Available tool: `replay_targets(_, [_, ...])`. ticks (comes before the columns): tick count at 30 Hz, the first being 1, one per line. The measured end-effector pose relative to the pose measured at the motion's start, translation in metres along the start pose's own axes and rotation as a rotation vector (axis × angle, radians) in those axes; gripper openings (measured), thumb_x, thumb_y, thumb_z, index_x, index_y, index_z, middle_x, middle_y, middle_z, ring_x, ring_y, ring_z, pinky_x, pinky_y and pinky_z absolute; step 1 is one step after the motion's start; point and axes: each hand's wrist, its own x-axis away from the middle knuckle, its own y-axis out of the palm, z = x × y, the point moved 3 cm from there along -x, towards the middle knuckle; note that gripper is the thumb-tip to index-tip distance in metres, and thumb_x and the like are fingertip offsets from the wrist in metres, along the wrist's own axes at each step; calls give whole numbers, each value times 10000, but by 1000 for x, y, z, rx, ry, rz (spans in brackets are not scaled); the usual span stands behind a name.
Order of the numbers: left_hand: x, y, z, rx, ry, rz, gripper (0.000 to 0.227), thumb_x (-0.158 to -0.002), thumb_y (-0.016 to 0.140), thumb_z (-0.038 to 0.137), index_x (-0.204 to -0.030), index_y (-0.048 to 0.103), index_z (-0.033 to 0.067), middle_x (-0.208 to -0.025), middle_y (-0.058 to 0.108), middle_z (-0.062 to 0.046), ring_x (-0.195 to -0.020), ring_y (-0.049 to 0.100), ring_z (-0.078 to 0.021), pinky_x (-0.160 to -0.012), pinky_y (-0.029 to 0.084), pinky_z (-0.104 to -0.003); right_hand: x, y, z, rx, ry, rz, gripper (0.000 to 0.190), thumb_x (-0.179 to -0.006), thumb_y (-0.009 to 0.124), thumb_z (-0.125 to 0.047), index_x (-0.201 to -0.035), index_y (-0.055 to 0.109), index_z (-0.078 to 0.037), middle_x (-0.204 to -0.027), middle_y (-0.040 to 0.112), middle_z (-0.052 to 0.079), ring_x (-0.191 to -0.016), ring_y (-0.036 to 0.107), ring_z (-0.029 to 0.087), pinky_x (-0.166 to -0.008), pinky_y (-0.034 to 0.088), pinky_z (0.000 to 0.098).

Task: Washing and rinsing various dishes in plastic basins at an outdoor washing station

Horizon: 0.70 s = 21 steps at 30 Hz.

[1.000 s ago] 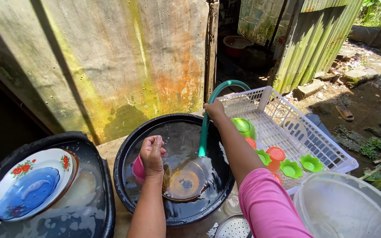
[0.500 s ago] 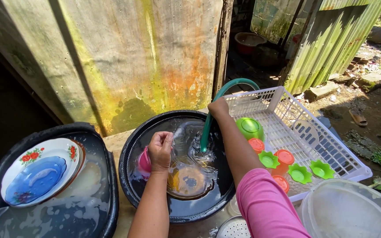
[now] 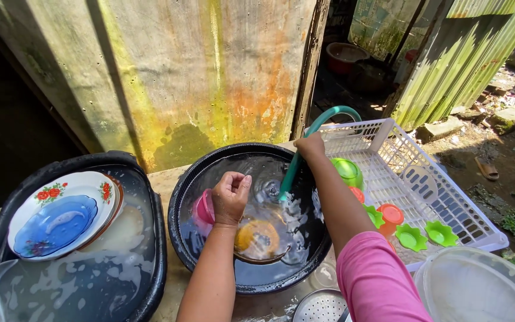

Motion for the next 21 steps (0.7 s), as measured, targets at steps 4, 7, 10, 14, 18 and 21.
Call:
replay_targets(4, [0, -2, 6, -2, 18, -1, 128, -852, 807, 230, -833, 721, 136, -560, 638, -48, -453, 549, -145, -456, 445, -249, 8, -13, 0, 18, 51, 106, 799, -874, 609, -172, -1500, 214, 127, -1365, 542, 332, -1318, 533, 488, -1121, 403, 595])
replay_targets(7, [0, -1, 3, 2, 35, 5, 135, -849, 812, 227, -831, 720, 129, -558, 635, -50, -456, 556, -149, -457, 448, -251, 25, -28, -5, 91, 88, 139, 621, -872, 557, -198, -1390, 422, 118, -1304, 586, 308, -1260, 577, 483, -1067, 462, 579])
replay_targets(10, [1, -3, 8, -11, 57, -3, 143, -852, 810, 232, -829, 715, 128, -564, 641, -62, -461, 574, -178, -465, 461, -270, 46, -41, -14, 132, 140, 137, 555, -867, 555, -221, -1321, 594, 95, -1256, 628, 278, -1214, 615, 464, -1016, 503, 561])
replay_targets(14, [3, 0, 9, -69, 113, -28, 152, -849, 804, 251, -825, 700, 142, -567, 642, -61, -481, 591, -195, -489, 479, -282, 27, -47, 2, 131, 152, 122, 533, -880, 540, -235, -1285, 649, 95, -1207, 662, 293, -1194, 629, 465, -977, 515, 566])
replay_targets(18, [6, 0, 11, -98, 164, -52, 181, -838, 817, 275, -815, 697, 142, -577, 643, -70, -499, 623, -240, -498, 497, -318, 14, -52, 15, 196, 168, 107, 519, -885, 550, -247, -1254, 641, 107, -1213, 674, 289, -1191, 641, 451, -971, 521, 564])
replay_targets(21, [5, 1, 6, -137, 200, -67, 189, -844, 810, 296, -813, 694, 150, -576, 637, -67, -503, 618, -252, -503, 496, -334, 21, -61, 13, 13, 180, 126, 469, -889, 689, -195, -1191, 602, 153, -970, 655, 325, -906, 707, 504, -646, 622, 546])
